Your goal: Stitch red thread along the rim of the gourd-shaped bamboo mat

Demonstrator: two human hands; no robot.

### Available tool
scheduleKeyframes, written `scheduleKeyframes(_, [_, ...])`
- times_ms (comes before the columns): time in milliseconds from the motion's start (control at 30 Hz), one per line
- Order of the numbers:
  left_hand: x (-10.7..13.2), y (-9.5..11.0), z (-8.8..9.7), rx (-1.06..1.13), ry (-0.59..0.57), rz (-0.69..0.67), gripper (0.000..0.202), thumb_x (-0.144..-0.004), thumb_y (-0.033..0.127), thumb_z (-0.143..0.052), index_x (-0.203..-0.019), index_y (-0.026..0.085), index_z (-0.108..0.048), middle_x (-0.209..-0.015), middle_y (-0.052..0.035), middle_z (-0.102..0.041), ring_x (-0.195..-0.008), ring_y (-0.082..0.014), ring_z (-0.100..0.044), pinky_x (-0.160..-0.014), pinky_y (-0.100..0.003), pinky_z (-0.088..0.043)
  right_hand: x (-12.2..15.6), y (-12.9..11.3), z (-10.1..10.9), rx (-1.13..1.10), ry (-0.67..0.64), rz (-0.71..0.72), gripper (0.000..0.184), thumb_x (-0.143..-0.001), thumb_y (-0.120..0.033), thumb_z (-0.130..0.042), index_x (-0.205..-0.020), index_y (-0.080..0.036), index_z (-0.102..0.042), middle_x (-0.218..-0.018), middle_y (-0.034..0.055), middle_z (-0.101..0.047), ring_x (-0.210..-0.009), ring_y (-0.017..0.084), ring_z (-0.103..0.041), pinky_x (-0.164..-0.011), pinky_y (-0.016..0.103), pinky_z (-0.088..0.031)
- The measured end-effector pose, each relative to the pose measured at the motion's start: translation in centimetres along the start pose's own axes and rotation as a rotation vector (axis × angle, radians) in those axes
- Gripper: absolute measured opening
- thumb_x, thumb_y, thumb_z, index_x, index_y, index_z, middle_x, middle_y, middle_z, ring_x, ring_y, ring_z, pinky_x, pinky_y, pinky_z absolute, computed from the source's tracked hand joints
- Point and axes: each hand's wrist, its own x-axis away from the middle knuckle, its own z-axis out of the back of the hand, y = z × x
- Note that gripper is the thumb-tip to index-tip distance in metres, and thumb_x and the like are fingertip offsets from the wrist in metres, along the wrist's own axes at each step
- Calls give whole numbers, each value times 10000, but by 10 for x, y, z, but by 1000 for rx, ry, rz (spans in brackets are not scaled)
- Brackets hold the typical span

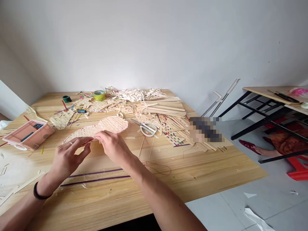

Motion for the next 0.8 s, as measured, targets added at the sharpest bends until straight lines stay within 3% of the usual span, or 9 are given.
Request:
scheduleKeyframes(133, [-2,1,3,25,-31,-12,174,-1019,161,-652,-1179,222,-687,-988,-22,-830,-779,-171,-803,-730,-275,-587,1,-6,6,-64,-56,-125,242,-1075,-101,-429,-1256,-179,-567,-920,51,-749,-722,141,-688,-685,257,-530])
scheduleKeyframes(267, [-4,3,6,44,-29,-20,214,-993,121,-674,-1180,225,-694,-1021,-34,-825,-862,-192,-809,-785,-288,-592,1,-9,9,-170,-26,-238,78,-1101,-229,-489,-1089,-214,-564,-820,9,-726,-689,134,-700,-674,241,-539])
scheduleKeyframes(400, [-6,6,7,73,-37,-32,230,-982,93,-686,-1168,228,-687,-1021,-31,-817,-888,-188,-796,-822,-293,-588,1,-8,12,-208,10,-227,111,-1094,-223,-509,-1025,-206,-594,-835,17,-726,-676,117,-690,-678,229,-541])
scheduleKeyframes(600, [-7,8,7,98,-51,-38,260,-970,76,-687,-1176,233,-681,-1025,-25,-805,-888,-186,-778,-827,-305,-579,0,-7,16,-109,-36,-140,188,-1109,-194,-423,-997,-192,-574,-810,22,-674,-661,124,-630,-659,250,-498])
scheduleKeyframes(800, [-6,9,7,112,-58,-37,275,-967,71,-690,-1186,237,-675,-1024,-28,-795,-891,-187,-766,-817,-309,-574,0,-7,16,-64,-80,-179,172,-1104,-173,-438,-992,-202,-565,-811,14,-667,-680,125,-619,-676,245,-485])
